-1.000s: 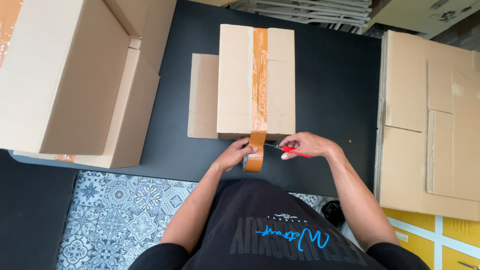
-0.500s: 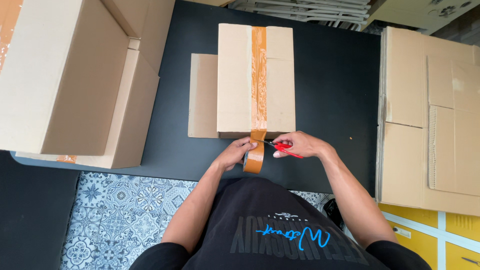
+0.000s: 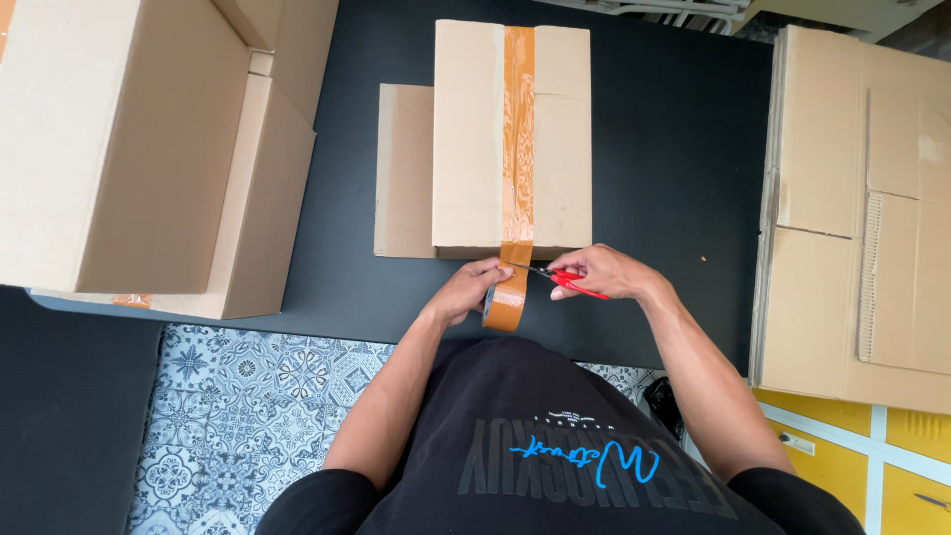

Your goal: The person assembles a cardboard box, folds the flaps, and secures it with tape using a tape dispenser. The person then cuts the tape with scissors and stacks the completed box with others.

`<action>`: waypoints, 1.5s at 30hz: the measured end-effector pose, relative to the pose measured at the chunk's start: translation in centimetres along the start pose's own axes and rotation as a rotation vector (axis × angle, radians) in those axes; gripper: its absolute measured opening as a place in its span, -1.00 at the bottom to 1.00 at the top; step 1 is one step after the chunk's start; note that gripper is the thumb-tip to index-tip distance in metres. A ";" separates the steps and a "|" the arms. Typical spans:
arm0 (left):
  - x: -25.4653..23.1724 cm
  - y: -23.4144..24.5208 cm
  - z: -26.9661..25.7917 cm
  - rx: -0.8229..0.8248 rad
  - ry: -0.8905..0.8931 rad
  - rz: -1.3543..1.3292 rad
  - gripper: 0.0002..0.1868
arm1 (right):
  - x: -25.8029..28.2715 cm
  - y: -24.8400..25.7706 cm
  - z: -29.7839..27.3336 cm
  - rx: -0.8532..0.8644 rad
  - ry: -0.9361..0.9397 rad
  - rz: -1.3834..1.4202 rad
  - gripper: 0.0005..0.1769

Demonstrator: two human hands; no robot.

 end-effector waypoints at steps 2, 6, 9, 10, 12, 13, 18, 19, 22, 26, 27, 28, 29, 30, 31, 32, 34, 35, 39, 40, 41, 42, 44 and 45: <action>0.4 0.1 0.4 -0.001 0.006 -0.013 -0.87 | -0.3 -0.1 0.2 -0.022 0.025 -0.002 -0.45; 0.5 0.3 0.7 -0.014 0.014 -0.010 -0.86 | -0.5 -0.4 0.2 -0.042 0.024 0.010 -0.47; 1.5 0.4 1.5 -0.009 0.023 0.010 -0.84 | -0.6 -1.0 0.5 -0.050 0.019 0.035 -0.47; 2.6 0.5 2.5 0.007 -0.034 0.075 -0.82 | -0.4 -1.2 0.6 -0.061 0.024 0.042 -0.48; 4.1 0.7 4.0 0.018 -0.094 0.139 -0.79 | 0.1 -1.4 0.9 -0.071 0.032 0.046 -0.49; 4.5 0.9 4.5 0.013 -0.092 0.133 -0.78 | 0.4 -1.5 1.0 -0.076 0.035 0.054 -0.48; 4.0 2.6 3.6 -0.022 -0.092 0.157 -0.76 | 0.3 -1.6 0.4 -0.037 0.001 0.062 -0.41; 4.2 3.6 3.6 -0.048 -0.103 0.203 -0.74 | -0.2 -1.6 0.1 -0.005 -0.019 0.066 -0.29; 1.6 6.3 0.9 -0.107 -0.065 0.402 -0.67 | -2.7 -2.3 -0.6 0.032 -0.053 0.084 -0.15; 1.5 12.1 0.0 -0.327 0.027 0.803 -0.73 | -4.6 -2.1 -3.5 -0.090 -0.186 0.196 -0.32; 0.9 13.0 -0.7 -0.327 0.028 0.803 -0.73 | -5.7 -2.4 -3.9 -0.089 -0.186 0.197 -0.32; 0.3 14.0 -1.5 -0.427 0.124 0.910 -0.74 | -6.9 -2.4 -4.4 -0.200 -0.278 0.215 -0.32; -0.2 15.0 -2.4 -0.528 0.220 1.015 -0.75 | -8.3 -2.6 -4.9 -0.312 -0.369 0.232 -0.32; 0.5 16.2 -2.1 -0.527 0.222 1.017 -0.75 | -9.0 -2.7 -5.6 -0.312 -0.369 0.234 -0.32; 1.1 17.6 -1.8 -0.592 0.264 1.075 -0.75 | -9.9 -2.8 -6.4 -0.420 -0.428 0.266 -0.34; 1.7 18.9 -1.4 -0.657 0.306 1.133 -0.75 | -10.8 -2.8 -7.2 -0.528 -0.487 0.298 -0.36; 2.3 19.6 -1.7 -0.717 0.273 1.156 -0.76 | -15.8 -3.9 -7.3 -0.641 -0.586 0.225 -0.42; 2.4 20.0 -1.8 -0.782 0.241 1.170 -0.76 | -18.3 -4.4 -7.5 -0.749 -0.680 0.142 -0.47; 5.2 22.1 -0.2 -0.876 0.154 1.144 -0.77 | -31.4 -7.3 -5.9 -0.891 -0.845 0.100 -0.47; 5.3 22.1 -0.1 -0.917 0.134 1.136 -0.79 | -32.2 -7.5 -6.0 -0.915 -0.876 0.076 -0.47; 5.5 22.0 0.0 -0.962 0.116 1.126 -0.80 | -33.0 -7.6 -6.0 -0.939 -0.904 0.050 -0.46; 5.3 21.9 0.0 -0.964 0.115 1.127 -0.80 | -33.3 -7.9 -5.8 -0.939 -0.902 0.051 -0.46; 5.3 21.6 0.0 -0.979 0.110 1.128 -0.80 | -33.9 -8.4 -5.8 -0.919 -0.954 0.016 -0.38; 5.0 21.3 -0.1 -0.983 0.111 1.128 -0.80 | -33.9 -8.4 -5.7 -0.918 -0.950 0.016 -0.38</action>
Point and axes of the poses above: each hand's wrist, its own z-axis towards the middle knuckle, its own y-axis out of the back of the hand, x = y × z, the point moved 2 cm from there along z, towards the middle knuckle, and after that the axes turned 5 degrees about -z, right-handed, at the moved point
